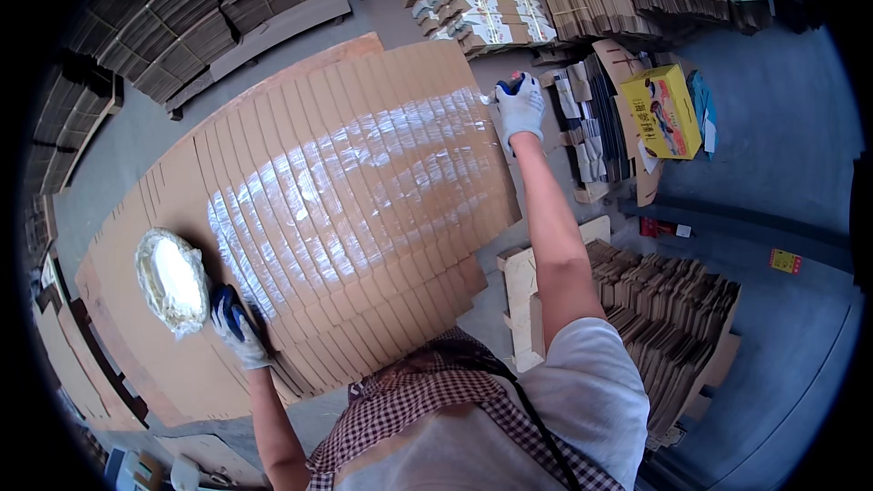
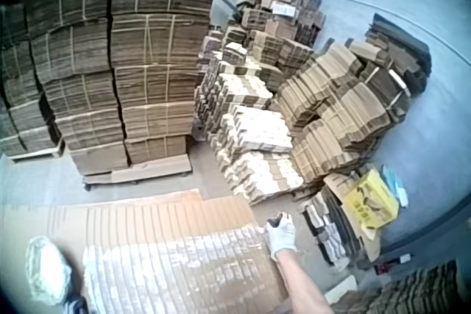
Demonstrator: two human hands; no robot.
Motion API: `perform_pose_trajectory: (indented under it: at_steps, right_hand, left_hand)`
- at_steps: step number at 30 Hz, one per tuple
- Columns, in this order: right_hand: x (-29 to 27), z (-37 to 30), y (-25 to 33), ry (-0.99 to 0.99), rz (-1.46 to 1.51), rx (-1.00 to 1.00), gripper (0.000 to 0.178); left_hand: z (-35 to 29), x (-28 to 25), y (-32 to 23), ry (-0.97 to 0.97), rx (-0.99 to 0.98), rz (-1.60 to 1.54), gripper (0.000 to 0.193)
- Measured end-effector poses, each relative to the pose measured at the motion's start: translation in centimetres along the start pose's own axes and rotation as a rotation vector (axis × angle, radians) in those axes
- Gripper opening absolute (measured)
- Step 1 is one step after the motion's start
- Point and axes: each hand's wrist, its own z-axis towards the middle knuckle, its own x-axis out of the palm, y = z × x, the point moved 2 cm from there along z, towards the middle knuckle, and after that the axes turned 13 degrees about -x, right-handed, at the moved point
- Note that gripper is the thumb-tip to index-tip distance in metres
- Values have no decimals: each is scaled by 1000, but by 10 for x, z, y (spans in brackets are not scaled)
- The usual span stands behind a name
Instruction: The person aligns a stack of corrugated cardboard sheets on a workbench. They then use a brush to apply a white adhesive from a container onto the surface of the cardboard sheets in a systematic manner.
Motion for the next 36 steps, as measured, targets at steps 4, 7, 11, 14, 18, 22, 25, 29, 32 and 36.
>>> perform_pose_trajectory:
  at_steps: [4,7,11,14,18,22,25,29,32,36]
  right_hand:
    - [-3,-28,-3,-32,164,-20,59]
    - [-15,-41,-19,34,23,-16,58]
    - [-35,-64,-5,-34,216,-75,49]
    - [-32,-96,3,40,238,-105,40]
    - [-45,-111,13,100,132,-75,40]
    - [-62,-158,110,119,608,-361,29]
    - [-43,-209,171,242,358,-984,30]
    - [-21,-191,142,194,111,-813,27]
    - [-22,-164,122,226,80,-548,36]
    - [-26,-216,199,190,171,-995,32]
  left_hand:
    - [3,0,-8,2,8,40,39]
    - [1,2,-7,6,5,28,38]
    - [-1,1,-3,-14,-13,22,38]
    - [1,3,-2,12,-2,11,37]
    - [-1,3,11,-4,-12,2,39]
    - [0,0,12,3,-20,10,39]
    - [3,3,3,-15,1,-11,37]
    - [1,-1,-2,-6,4,-66,38]
    - [2,-1,-2,-18,-6,-26,38]
    - [-2,-1,-7,-37,-18,-34,38]
